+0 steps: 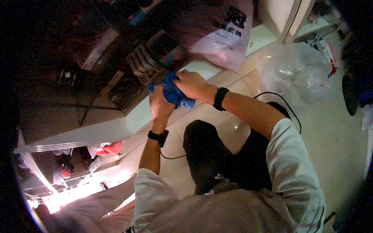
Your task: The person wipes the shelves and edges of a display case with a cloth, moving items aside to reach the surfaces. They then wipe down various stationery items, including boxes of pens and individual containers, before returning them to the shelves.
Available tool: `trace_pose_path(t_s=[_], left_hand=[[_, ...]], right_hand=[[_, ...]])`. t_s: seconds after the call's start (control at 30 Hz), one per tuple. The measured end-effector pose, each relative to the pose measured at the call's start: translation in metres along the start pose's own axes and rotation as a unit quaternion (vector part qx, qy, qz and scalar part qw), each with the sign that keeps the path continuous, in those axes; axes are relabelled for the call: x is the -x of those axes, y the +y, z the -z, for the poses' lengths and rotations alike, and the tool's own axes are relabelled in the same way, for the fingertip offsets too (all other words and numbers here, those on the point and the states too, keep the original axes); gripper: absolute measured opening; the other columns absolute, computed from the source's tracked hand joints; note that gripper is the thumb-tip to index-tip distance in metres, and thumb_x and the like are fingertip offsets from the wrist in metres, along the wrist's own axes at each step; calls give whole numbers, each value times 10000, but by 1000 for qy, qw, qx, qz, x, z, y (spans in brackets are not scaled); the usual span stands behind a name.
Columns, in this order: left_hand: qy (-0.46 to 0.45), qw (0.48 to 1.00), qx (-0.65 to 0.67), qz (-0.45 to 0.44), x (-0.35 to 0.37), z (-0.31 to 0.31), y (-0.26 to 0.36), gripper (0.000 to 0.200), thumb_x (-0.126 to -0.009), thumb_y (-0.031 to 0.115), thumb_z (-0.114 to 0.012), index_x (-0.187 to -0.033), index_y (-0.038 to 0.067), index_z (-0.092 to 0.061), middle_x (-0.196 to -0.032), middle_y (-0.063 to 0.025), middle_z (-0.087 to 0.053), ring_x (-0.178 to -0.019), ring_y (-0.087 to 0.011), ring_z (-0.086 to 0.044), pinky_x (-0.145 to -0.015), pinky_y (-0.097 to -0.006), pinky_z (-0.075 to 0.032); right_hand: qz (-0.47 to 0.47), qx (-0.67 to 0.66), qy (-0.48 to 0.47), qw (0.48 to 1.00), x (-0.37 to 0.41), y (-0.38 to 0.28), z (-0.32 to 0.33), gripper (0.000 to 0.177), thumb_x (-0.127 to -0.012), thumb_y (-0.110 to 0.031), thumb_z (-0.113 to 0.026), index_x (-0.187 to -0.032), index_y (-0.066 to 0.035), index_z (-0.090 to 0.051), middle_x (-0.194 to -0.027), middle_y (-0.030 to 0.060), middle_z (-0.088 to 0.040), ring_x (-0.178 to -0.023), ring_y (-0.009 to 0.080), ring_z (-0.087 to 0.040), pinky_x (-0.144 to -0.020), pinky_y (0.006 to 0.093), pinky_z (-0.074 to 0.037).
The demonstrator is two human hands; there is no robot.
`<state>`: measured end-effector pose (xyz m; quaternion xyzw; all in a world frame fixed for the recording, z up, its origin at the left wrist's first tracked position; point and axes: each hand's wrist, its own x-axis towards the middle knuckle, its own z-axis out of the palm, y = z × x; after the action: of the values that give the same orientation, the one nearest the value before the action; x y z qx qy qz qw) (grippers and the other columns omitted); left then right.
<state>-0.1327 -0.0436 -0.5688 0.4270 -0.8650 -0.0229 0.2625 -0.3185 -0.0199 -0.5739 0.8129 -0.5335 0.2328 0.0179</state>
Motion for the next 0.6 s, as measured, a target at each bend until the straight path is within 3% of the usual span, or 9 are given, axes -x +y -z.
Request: trace_pose_path(t_s=[0.07, 0.17, 0.2, 0.3, 0.33, 0.43, 0.53, 0.6], left_hand=[[-29, 999, 23, 1, 5, 5, -5, 538, -600, 111, -778, -1084, 69, -544, -1096, -105, -573, -1017, -394, -526, -879, -440, -469], [-48, 999, 21, 1, 2, 4, -12, 547, -651, 169, -781, -1133, 68, -543, -1099, -133, -572, -1003, -403, -527, -894, -485, -452], [-46, 999, 9, -2, 7, 1, -13, 583, -634, 163, -783, -1156, 70, -540, -1121, -123, -565, -1019, -392, -529, -901, -473, -454], [-45, 998, -38, 6, 3, 2, -9, 664, -614, 170, -781, -1220, 73, -526, -1172, -109, -548, -1054, -368, -534, -918, -455, -455], [-51, 997, -57, 24, 8, 3, -5, 673, -627, 191, -775, -1237, 73, -518, -1179, -115, -545, -1057, -367, -535, -922, -462, -451], [-76, 991, -108, 36, -5, -7, -12, 663, -663, 248, -750, -1250, 68, -500, -1177, -142, -540, -1052, -368, -540, -911, -489, -444], [-98, 987, -106, 73, -16, -6, -8, 619, -664, 216, -748, -1216, 69, -510, -1151, -149, -550, -1053, -367, -539, -894, -502, -439], [-147, 982, -81, 90, -24, -5, -10, 629, -745, 241, -707, -1295, 52, -469, -1230, -181, -510, -1134, -415, -496, -954, -548, -413]], right_hand=[[-26, -4, -57, 998, 3, -7, 6, 280, -726, -84, -669, -1006, -65, -655, -1081, 107, -605, -1008, 307, -604, -796, 392, -552], [-17, 28, -43, 999, 7, -11, 7, 339, -716, -92, -680, -1052, -59, -651, -1116, 115, -606, -1017, 304, -599, -813, 385, -553], [-23, 29, -69, 997, 9, -11, 3, 434, -720, -97, -676, -1151, -69, -628, -1145, 119, -599, -1034, 306, -592, -822, 383, -557], [-13, 69, -6, 997, 15, -8, -14, 504, -734, -93, -661, -1234, -88, -596, -1140, 116, -591, -1043, 305, -586, -814, 382, -561], [-8, 73, -32, 997, 15, -9, -10, 537, -746, -91, -649, -1277, -106, -573, -1127, 108, -587, -1037, 304, -588, -794, 384, -564], [-40, 71, -108, 991, -1, -14, 0, 377, -734, -84, -681, -1108, -90, -633, -1100, 130, -613, -1042, 325, -606, -800, 416, -568], [-58, 95, -106, 988, -17, -10, -2, 328, -727, -71, -676, -1054, -76, -654, -1095, 152, -620, -1025, 340, -618, -788, 427, -569], [-47, 128, -71, 988, -21, -8, -9, 273, -715, -57, -664, -988, -59, -651, -1072, 146, -613, -991, 329, -617, -783, 410, -562]])
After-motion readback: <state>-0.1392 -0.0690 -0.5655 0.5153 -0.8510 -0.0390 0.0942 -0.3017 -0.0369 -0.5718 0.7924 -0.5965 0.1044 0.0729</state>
